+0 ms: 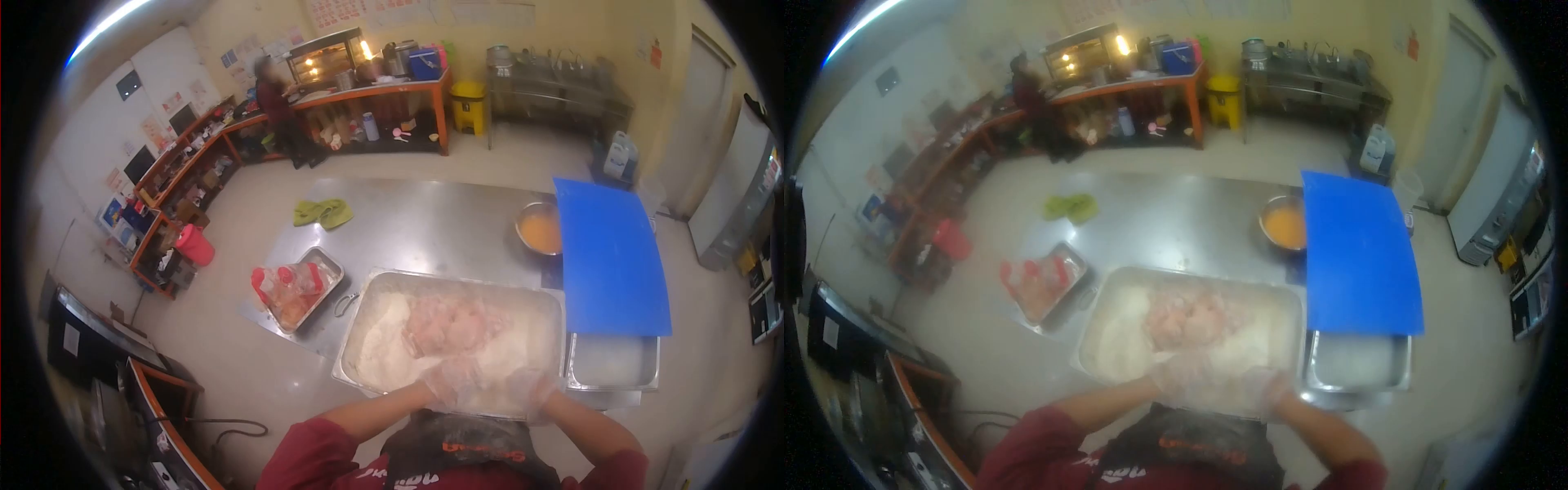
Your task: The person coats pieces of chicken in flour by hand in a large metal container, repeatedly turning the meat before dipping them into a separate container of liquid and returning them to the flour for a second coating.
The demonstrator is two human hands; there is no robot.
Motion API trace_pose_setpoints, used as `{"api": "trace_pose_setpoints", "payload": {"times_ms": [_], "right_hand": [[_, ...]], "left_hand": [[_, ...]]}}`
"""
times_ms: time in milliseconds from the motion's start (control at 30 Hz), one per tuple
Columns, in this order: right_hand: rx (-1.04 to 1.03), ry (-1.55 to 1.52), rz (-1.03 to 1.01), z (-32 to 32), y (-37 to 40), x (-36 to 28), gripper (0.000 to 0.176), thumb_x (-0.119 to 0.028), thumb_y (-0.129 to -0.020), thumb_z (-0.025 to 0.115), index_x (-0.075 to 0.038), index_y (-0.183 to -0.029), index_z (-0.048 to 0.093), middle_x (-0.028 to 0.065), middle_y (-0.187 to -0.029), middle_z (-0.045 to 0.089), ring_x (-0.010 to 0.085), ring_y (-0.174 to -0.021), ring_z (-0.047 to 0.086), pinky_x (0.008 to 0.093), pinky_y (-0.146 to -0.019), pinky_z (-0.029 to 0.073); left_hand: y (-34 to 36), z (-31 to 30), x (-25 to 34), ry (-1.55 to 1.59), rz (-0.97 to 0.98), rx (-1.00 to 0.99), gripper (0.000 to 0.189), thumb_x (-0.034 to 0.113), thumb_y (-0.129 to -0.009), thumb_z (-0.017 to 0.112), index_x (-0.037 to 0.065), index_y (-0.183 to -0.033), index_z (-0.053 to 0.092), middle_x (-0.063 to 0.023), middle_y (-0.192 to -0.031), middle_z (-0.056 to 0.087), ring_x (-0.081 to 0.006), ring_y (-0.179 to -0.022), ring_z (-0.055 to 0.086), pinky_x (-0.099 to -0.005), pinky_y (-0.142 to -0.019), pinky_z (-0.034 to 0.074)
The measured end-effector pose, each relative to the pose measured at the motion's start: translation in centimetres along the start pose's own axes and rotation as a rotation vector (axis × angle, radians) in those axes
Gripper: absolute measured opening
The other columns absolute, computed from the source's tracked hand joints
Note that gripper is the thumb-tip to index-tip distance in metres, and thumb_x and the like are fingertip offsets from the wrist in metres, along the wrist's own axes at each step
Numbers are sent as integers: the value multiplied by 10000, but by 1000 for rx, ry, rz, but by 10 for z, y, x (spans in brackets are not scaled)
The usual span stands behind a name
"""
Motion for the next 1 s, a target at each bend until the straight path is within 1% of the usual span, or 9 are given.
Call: {"api": "trace_pose_setpoints", "payload": {"times_ms": [100,200,300,367,500,633,767,900,1000], "right_hand": [[-1,-166,5,6,-8,9,252,-245,-898,613,-54,-949,769,145,-987,756,292,-924,735,454,-841,577],[131,-32,11,-9,4,-4,249,-237,-900,612,-46,-930,769,142,-982,760,301,-905,739,451,-830,583],[70,-60,2,-39,5,-6,232,-213,-904,601,-54,-926,769,145,-973,757,315,-904,737,456,-809,586],[37,-74,-26,-39,1,-4,220,-203,-904,599,-70,-931,772,144,-965,756,323,-901,734,460,-801,583],[62,-72,18,-65,8,-18,203,-185,-885,608,-103,-950,782,135,-976,755,331,-915,728,462,-828,570],[288,-160,-86,-32,11,-6,205,-207,-885,628,-98,-971,778,146,-1018,750,331,-965,719,443,-885,558],[136,-414,-72,-64,18,2,232,-203,-928,614,-111,-1068,775,137,-1081,752,313,-1007,716,416,-910,553],[112,-759,99,-31,22,28,270,-177,-971,594,-118,-1166,771,119,-1132,761,271,-1022,723,365,-936,554],[118,-820,188,-112,71,6,277,-219,-977,593,-66,-1134,763,109,-1091,770,232,-966,723,342,-900,556]], "left_hand": [[-5,-4,11,-577,59,-164,152,112,-841,635,106,-951,740,-69,-991,727,-267,-974,681,-368,-911,540],[8,37,-34,-9,200,403,161,115,-850,632,107,-970,739,-81,-979,717,-271,-958,682,-382,-904,542],[5,-4,17,-555,-20,22,160,131,-879,611,106,-981,731,-81,-994,705,-289,-945,680,-400,-899,541],[7,33,-26,-19,94,212,165,147,-923,582,102,-1015,711,-65,-1022,697,-276,-924,682,-399,-888,542],[-2,-16,24,-349,-149,-132,242,160,-1026,493,84,-1175,668,-38,-1139,686,-231,-995,668,-385,-920,528],[-20,44,-60,644,131,195,249,155,-1005,495,72,-1156,674,-57,-1097,693,-239,-984,663,-385,-912,525],[-42,-25,31,940,49,634,227,191,-922,563,68,-1050,705,-84,-1017,698,-242,-951,663,-397,-872,531],[-47,-68,84,82,-78,571,238,204,-865,619,80,-1039,723,-92,-975,710,-241,-933,671,-411,-818,538],[-50,-84,105,-673,-143,290,253,205,-833,651,87,-1042,731,-94,-958,719,-242,-926,678,-420,-784,543]]}}
Point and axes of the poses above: each hand's wrist, its own y-axis away from the middle knuckle, its own z-axis out of the palm, x = y × z, the point moved 1 cm from there along -y, towards the middle knuckle
